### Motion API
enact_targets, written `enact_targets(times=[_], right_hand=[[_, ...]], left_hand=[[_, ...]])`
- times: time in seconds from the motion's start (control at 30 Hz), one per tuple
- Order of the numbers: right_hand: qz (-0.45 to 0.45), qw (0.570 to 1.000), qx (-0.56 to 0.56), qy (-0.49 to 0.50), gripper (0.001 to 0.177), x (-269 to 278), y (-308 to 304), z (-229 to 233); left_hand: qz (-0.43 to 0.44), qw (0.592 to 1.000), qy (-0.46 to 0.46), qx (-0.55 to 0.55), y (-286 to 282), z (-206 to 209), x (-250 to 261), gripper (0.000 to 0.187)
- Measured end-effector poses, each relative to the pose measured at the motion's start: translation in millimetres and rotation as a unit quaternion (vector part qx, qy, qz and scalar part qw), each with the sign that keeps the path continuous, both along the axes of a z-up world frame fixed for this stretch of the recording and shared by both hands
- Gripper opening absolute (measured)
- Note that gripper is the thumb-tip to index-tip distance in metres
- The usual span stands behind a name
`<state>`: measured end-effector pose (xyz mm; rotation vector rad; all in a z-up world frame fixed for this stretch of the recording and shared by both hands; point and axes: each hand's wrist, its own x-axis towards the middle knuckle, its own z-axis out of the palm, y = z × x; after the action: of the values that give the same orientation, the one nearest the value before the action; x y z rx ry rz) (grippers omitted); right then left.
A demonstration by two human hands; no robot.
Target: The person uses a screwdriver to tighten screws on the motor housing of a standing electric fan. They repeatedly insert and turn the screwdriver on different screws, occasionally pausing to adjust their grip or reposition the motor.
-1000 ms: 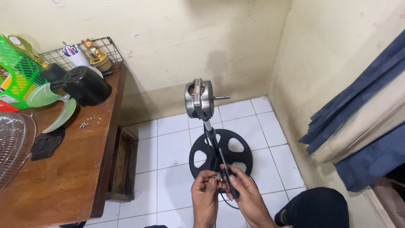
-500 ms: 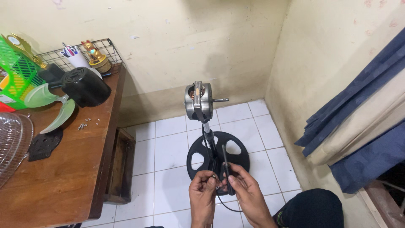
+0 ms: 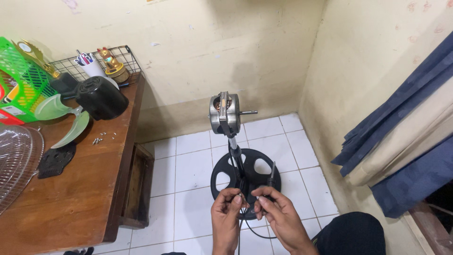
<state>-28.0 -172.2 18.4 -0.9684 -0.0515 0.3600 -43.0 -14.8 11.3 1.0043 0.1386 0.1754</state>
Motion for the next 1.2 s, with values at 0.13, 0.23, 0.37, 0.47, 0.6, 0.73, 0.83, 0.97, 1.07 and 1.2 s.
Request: enact_targets(times=[0.13,0.23,0.37,0.47,0.6,0.73,0.83,0.97,1.07,1.2], right_hand=[[0.02,0.999,0.037,0.03,0.027,0.8,-2.8,0.5],[0.022,0.994,0.098,0.037,0.025,-3.1,-2.4,1.5],[0.034,0.987,0.15,0.038,0.028,-5.6,-2.9,-2.3],[0.053,0.981,0.184,0.027,0.03,-7.9,-3.6,-8.9],[0.032,0.989,0.143,0.016,0.024,-6.8,-3.2,-19.2],[0.013,0.995,0.099,-0.015,0.027,5.7,-3.8,-23.1],[0.003,0.999,0.023,-0.048,0.024,20.6,-1.9,-18.8],[-0.068,0.994,-0.049,-0.063,0.02,50.8,10.6,-4.6],[-0.119,0.986,-0.085,-0.075,0.02,79.7,19.3,8.1],[-0.151,0.985,-0.083,-0.029,0.021,111.5,37.6,15.0]], left_hand=[[-0.005,1.0,0.013,0.02,1.2,2.2,-1.3,0.026],[-0.005,1.0,0.012,0.019,1.4,2.3,-2.7,0.026],[0.001,0.999,0.018,0.028,-0.2,-0.6,-3.0,0.027],[-0.004,0.999,0.012,0.035,-1.1,-3.4,-4.1,0.03],[-0.006,0.997,0.028,0.078,2.8,-5.3,-7.9,0.031],[-0.004,0.994,0.047,0.102,7.5,-3.6,-5.5,0.027],[0.002,0.994,0.021,0.112,10.9,0.5,0.9,0.025],[0.024,0.99,0.04,0.13,20.6,9.3,26.0,0.025],[0.054,0.987,0.034,0.146,28.7,14.3,52.7,0.027],[0.082,0.984,0.021,0.159,39.0,14.7,92.0,0.029]])
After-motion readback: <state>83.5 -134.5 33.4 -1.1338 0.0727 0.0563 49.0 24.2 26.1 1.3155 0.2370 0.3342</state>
